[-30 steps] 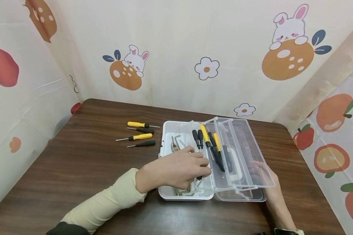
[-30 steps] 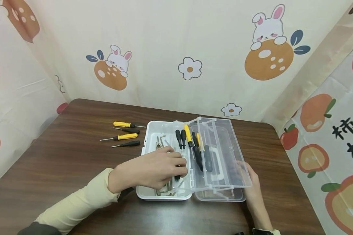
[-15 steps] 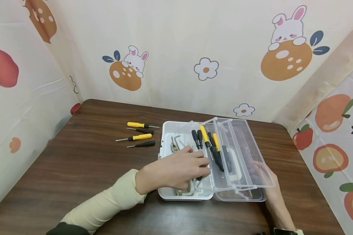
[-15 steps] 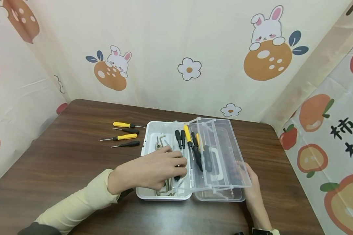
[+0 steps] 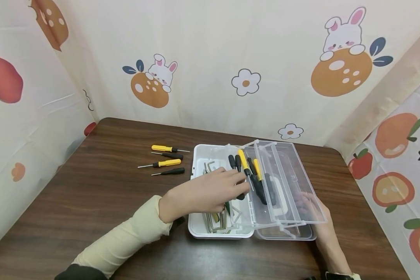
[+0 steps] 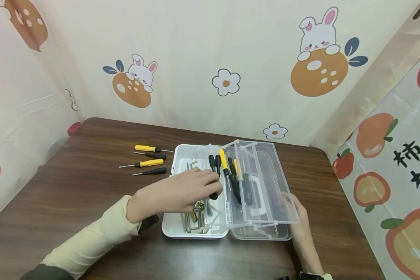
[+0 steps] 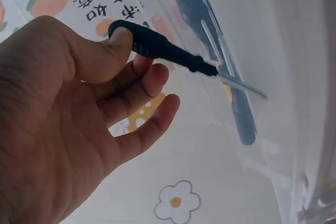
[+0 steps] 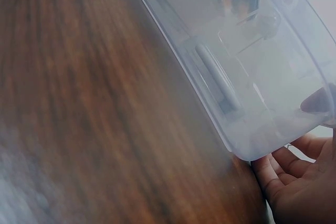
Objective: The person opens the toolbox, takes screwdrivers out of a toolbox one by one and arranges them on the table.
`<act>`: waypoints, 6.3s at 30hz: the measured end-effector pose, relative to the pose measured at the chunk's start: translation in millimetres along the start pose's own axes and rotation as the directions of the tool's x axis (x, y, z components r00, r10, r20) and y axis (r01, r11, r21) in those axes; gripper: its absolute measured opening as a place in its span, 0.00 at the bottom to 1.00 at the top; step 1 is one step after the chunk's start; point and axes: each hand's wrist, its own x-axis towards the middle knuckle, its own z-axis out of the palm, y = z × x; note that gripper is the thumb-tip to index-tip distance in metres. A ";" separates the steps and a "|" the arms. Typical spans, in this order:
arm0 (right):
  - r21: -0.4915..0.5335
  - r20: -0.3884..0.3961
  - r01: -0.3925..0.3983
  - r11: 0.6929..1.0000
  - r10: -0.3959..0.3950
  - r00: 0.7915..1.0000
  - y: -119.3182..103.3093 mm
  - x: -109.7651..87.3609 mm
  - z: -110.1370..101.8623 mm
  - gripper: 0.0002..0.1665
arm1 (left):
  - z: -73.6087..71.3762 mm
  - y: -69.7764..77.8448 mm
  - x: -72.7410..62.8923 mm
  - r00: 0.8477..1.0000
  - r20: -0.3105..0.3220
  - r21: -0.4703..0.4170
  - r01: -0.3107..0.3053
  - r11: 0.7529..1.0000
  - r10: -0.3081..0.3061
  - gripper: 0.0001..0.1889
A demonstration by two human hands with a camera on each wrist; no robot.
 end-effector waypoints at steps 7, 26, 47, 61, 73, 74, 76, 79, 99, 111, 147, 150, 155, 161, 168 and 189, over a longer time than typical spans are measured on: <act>-0.006 -0.005 -0.001 1.000 0.001 1.000 -0.1 -0.8 0.9 0.12 | 4.2 -18.1 1.1 1.000 -0.014 -0.564 -0.008 0.826 0.000 0.12; -0.081 -0.020 -0.005 0.997 0.003 1.000 0.5 1.0 -0.5 0.12 | -12.1 -70.8 -24.6 0.943 -0.154 -0.810 0.051 0.585 -0.296 0.16; -0.119 -0.017 -0.025 0.993 0.023 1.000 1.7 3.2 -0.9 0.12 | 26.9 -145.2 -69.0 0.751 0.300 -0.265 0.658 0.705 -0.588 0.09; -0.121 -0.015 -0.004 0.993 0.002 1.000 0.9 2.6 -1.1 0.14 | 43.0 -141.9 -62.0 0.682 0.425 -0.164 0.705 0.690 -0.595 0.05; -0.049 0.003 -0.010 0.999 0.010 1.000 1.7 1.5 0.6 0.13 | 38.9 -129.3 -59.7 0.654 0.390 -0.089 0.727 0.681 -0.648 0.05; -0.048 0.000 -0.009 0.999 0.009 1.000 1.7 1.1 0.3 0.13 | 37.7 -128.3 -58.6 0.666 0.364 -0.084 0.719 0.690 -0.651 0.04; -0.045 -0.005 -0.010 0.999 0.010 1.000 1.7 0.8 -0.3 0.13 | 34.7 -125.5 -55.6 0.684 0.312 -0.071 0.709 0.702 -0.659 0.04; -0.031 -0.011 -0.016 0.999 0.016 1.000 1.2 1.3 -1.1 0.12 | 29.3 -119.1 -50.6 0.714 0.226 -0.049 0.688 0.724 -0.663 0.11; -0.026 -0.008 -0.031 0.999 0.031 0.999 -0.7 1.5 -0.8 0.12 | 39.1 -80.5 -10.4 0.905 0.129 -0.194 0.424 0.885 -0.405 0.33; -0.011 -0.011 -0.027 1.000 0.027 1.000 -1.4 1.7 0.1 0.11 | 51.4 -69.7 -0.9 0.936 0.053 -0.092 0.352 0.932 -0.348 0.34; -0.023 -0.001 -0.023 0.999 0.023 1.000 3.2 1.4 -2.1 0.12 | 9.6 -56.4 45.5 0.959 0.238 -0.136 0.192 0.972 -0.156 0.15; -0.049 0.005 -0.030 0.998 0.030 1.000 1.4 2.6 -2.5 0.13 | 6.4 -53.2 47.4 0.955 0.269 -0.105 0.159 0.982 -0.126 0.16; -0.065 0.017 -0.023 0.998 0.025 1.000 -0.9 2.1 -2.1 0.15 | 2.3 -49.7 44.3 0.952 0.291 -0.102 0.132 0.986 -0.097 0.14; -0.031 0.031 -0.018 0.999 0.019 0.999 0.1 1.6 -3.4 0.12 | -2.8 -44.7 41.4 0.954 0.292 -0.076 0.096 0.992 -0.070 0.13; -0.056 0.010 -0.023 0.998 0.024 1.000 2.8 2.2 -4.2 0.12 | -7.9 -38.1 38.2 0.964 0.258 -0.009 0.066 0.998 -0.062 0.14; -0.041 0.024 -0.021 0.999 0.022 0.999 4.0 2.6 -4.1 0.12 | -6.7 -51.8 3.8 0.974 0.040 -0.095 0.224 0.970 -0.221 0.14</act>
